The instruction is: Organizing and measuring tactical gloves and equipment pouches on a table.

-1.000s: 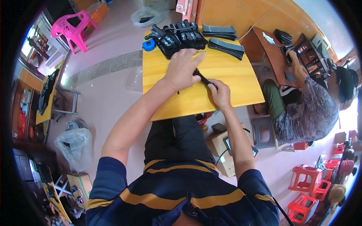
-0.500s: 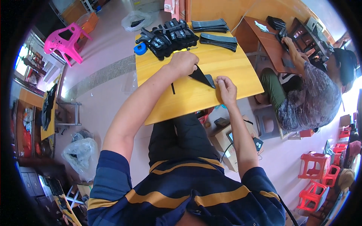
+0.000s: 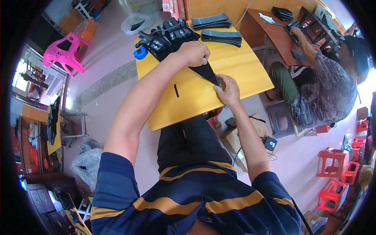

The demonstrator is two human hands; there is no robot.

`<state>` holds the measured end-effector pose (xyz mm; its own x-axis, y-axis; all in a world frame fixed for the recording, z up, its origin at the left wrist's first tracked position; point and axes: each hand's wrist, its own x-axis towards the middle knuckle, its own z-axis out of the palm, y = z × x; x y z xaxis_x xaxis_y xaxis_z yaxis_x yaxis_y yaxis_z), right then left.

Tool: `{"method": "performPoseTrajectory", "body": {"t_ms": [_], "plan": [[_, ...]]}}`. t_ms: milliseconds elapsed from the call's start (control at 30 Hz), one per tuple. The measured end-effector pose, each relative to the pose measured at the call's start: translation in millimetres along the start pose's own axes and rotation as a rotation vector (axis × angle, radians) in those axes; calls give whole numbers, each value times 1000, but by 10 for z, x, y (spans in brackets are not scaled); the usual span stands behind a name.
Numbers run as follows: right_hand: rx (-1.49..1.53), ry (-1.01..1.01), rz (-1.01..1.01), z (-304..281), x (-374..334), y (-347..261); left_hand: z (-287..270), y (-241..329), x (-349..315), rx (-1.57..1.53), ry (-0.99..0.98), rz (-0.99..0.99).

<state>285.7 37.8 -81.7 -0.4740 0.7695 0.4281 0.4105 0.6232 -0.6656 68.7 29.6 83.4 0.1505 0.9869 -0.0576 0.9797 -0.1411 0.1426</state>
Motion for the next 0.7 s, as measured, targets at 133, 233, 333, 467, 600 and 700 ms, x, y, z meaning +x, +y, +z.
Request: {"method": "performPoseTrajectory", "body": {"t_ms": [133, 233, 333, 467, 600, 700], "plan": [[8, 122, -8, 25, -42, 4, -11, -9, 45, 24, -2, -24], [161, 228, 109, 10, -99, -4, 26, -127, 23, -28, -31, -74], [62, 167, -129, -16, -139, -3, 79, -203, -12, -81, -52, -112], [76, 213, -137, -1, -175, -57, 101, -204, -12, -82, -67, -130], [17, 258, -137, 29, -186, -126, 113, -237, 12, -65, -68, -140], [-56, 254, -155, 60, -193, -128, 108, -249, 31, -64, -76, -135]]}}
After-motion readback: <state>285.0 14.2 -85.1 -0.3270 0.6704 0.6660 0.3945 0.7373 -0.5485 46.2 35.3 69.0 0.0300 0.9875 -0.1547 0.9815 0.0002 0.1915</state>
